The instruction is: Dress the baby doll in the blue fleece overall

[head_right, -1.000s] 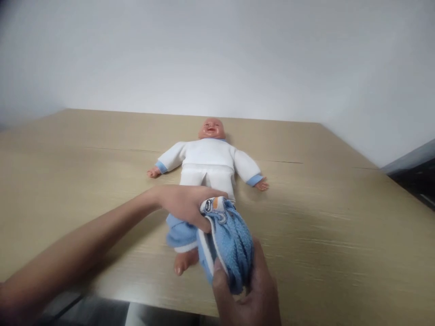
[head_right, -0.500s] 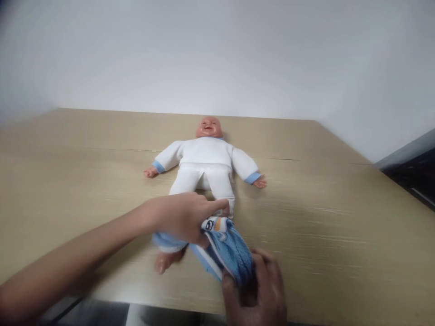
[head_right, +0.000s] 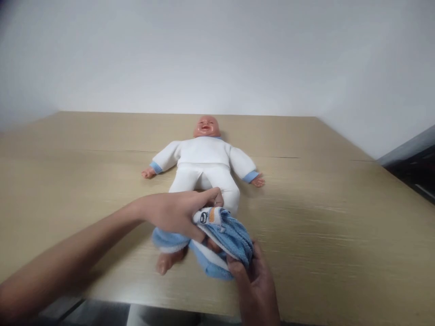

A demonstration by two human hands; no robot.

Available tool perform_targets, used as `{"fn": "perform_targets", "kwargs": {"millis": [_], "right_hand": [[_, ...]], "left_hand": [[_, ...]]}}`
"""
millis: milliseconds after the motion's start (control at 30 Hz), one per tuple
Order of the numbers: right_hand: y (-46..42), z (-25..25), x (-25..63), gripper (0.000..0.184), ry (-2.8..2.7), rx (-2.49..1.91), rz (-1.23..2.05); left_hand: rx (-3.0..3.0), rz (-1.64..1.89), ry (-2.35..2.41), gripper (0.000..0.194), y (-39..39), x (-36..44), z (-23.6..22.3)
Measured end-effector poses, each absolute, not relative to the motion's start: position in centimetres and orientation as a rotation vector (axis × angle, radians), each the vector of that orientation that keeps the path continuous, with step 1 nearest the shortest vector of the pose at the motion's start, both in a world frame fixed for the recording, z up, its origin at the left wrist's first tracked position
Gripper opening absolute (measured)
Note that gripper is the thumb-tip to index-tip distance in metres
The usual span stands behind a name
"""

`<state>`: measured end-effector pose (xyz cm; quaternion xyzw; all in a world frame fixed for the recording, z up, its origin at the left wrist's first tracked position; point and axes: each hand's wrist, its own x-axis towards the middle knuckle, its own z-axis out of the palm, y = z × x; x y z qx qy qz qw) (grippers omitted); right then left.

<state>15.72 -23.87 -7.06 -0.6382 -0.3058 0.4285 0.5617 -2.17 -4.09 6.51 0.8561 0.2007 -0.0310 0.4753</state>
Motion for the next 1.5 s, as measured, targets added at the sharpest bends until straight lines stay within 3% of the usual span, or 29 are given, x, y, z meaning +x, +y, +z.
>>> {"fn": "perform_targets", "kwargs": {"millis": [133, 300, 400, 533, 633, 800, 900, 1000, 1133, 1333, 1500], "right_hand": [[-22.2, -6.0, 15.1, 0.037, -0.836, -1.456, 0.957], [-20.3, -4.0, 16.4, 0.046, -0.979, -1.363, 0.799], [-19.6, -3.1, 18.6, 0.034, -1.186, -1.399, 0.749], [-18.4, -1.8, 21.5, 0.018, -1.55, -1.47, 0.712], [-16.8, -0.8, 23.0, 0.024, -1.748, -1.458, 0.669], [-14.9, 0.7, 24.3, 0.037, -1.887, -1.301, 0.881], [-14.3, 1.1, 25.1, 0.033, -1.869, -1.236, 0.973], [-12.9, 1.1, 25.4, 0.022, -1.778, -1.189, 1.103], [-9.1, 0.9, 24.4, 0.025, -1.537, -1.119, 1.193], [-5.0, -0.6, 21.9, 0.034, -1.261, -1.237, 1.211], [-5.8, -2.8, 21.5, 0.032, -1.17, -1.29, 1.223]], "left_hand": [[1.962, 0.066, 0.481, 0.054, -4.3, -2.6, 5.9], [1.893, 0.207, 0.489, 0.056, -5.0, -3.0, 5.3], [1.931, 0.304, 0.482, 0.055, -5.5, -3.4, 5.1], [2.242, 0.423, 0.487, 0.024, -5.8, -4.0, 4.6], [2.364, 0.475, 0.491, 0.017, -5.6, -4.4, 4.3], [2.377, 0.51, 0.561, 0.045, -5.6, -5.8, 4.1], [2.38, 0.517, 0.654, 0.055, -5.7, -7.2, 4.0], [2.295, 0.503, 0.675, 0.038, -5.4, -8.2, 3.7], [1.961, 0.614, 0.677, 0.025, -4.2, -7.9, 2.8], [1.623, 0.908, 0.935, 0.034, -2.5, -6.8, -0.2], [1.501, 0.834, 0.943, 0.043, -2.6, -7.5, -1.7]]}}
